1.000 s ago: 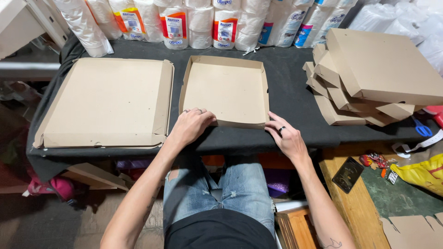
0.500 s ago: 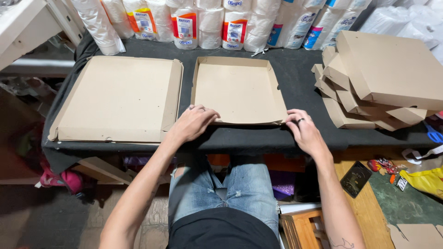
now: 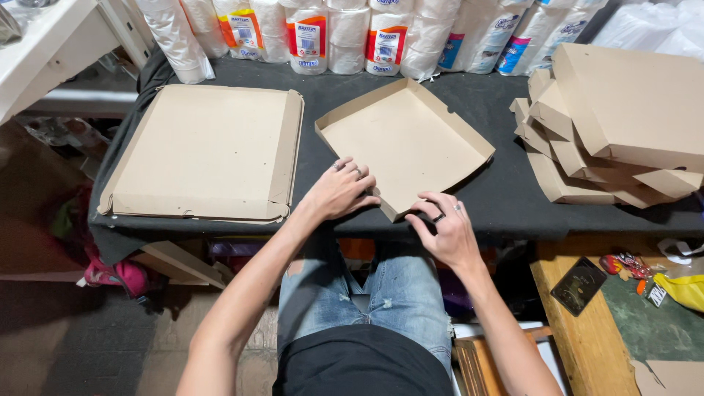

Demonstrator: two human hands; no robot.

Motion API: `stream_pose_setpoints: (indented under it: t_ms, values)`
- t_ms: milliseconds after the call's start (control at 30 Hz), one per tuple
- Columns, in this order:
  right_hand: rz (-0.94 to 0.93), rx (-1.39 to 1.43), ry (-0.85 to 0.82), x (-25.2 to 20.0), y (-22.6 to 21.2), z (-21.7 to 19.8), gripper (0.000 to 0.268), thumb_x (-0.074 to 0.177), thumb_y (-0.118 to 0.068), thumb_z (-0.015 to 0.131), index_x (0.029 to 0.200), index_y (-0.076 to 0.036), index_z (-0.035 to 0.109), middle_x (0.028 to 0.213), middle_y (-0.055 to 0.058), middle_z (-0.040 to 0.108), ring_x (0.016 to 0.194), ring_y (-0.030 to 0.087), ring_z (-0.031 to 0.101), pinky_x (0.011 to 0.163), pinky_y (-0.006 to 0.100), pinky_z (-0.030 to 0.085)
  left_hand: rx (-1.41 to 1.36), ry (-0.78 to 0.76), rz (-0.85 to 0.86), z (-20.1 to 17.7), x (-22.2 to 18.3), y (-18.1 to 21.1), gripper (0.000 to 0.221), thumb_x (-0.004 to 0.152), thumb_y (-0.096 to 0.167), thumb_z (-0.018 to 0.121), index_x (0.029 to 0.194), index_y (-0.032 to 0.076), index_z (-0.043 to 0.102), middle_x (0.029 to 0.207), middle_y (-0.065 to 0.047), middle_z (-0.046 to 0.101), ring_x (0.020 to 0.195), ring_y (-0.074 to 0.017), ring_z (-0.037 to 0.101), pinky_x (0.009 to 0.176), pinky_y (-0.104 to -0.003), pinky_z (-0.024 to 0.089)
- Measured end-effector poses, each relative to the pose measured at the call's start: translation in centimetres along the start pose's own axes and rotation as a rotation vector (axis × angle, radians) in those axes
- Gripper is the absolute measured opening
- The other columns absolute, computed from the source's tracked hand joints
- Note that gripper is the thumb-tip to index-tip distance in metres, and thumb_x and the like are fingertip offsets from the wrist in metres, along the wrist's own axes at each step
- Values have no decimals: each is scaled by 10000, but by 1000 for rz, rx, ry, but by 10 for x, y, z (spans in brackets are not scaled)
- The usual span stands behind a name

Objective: The person repeatedly picks up a flat cardboard sheet, folds the sides and flaps to form a box, and places the assembled box onto a stack.

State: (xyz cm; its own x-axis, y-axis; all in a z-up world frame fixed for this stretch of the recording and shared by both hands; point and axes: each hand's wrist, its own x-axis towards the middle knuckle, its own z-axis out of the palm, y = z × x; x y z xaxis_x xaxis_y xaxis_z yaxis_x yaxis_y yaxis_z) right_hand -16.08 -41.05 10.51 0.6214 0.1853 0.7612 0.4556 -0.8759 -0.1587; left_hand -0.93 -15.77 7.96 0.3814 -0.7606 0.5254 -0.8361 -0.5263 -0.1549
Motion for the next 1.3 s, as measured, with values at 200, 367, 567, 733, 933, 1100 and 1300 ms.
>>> stream_pose_setpoints:
  t_ms: [200,367,567,733,933,1100,1300]
  values:
    - [-145,-224,99,-4,1,-13,90,890,-262,827,962,-233,780,1219,-7,722,1130,229,682,956,372,512,-2,193,-28,-8,26,42,302,1017,541,510,1094,258,580,834,17,588,806,-202,666,876,-361,517]
    - [-33,-245,26,-3,11,-16,93,938,-250,784,1011,-202,755,1234,-26,696,1125,218,663,885,353,540,-101,245,-8,-2,23,49,151,1076,368,493,1037,264,595,854,27,594,821,-192,648,834,-344,503]
    - [139,-53,-160,0,2,-7,89,1020,-198,653,1046,-157,727,1276,2,648,1188,249,618,935,389,511,-132,247,-7,-11,19,48,161,1071,352,476,1007,290,610,874,43,586,846,-167,626,848,-340,483]
    - [254,-28,-164,-10,24,-26,86,1070,-161,580,1065,-107,646,1300,71,621,1175,339,603,917,479,500,-99,409,-181,-13,14,40,293,1048,121,456,1100,310,674,1057,99,635,1056,-129,599,1019,-342,398]
    - [564,23,-74,-25,80,-58,192,1098,15,387,1135,-18,573,1360,208,540,1228,402,545,1034,518,440,-477,453,-634,-50,8,32,560,888,-166,439,1121,279,687,1288,100,618,1340,-230,491,1060,-401,432]
    - [514,-42,56,-30,93,-49,181,1065,33,424,1225,-6,500,1375,238,511,1252,471,510,1077,550,369,-476,36,-578,-33,11,32,538,850,-87,547,1251,253,662,1505,10,523,1505,-325,331,1154,-515,380]
    - [174,-50,79,-13,17,-23,151,987,-174,686,1118,-126,628,1218,69,629,1140,308,606,984,419,424,-227,35,-300,-17,11,44,192,957,361,620,1103,236,628,1265,4,612,1452,-251,426,1232,-548,241]
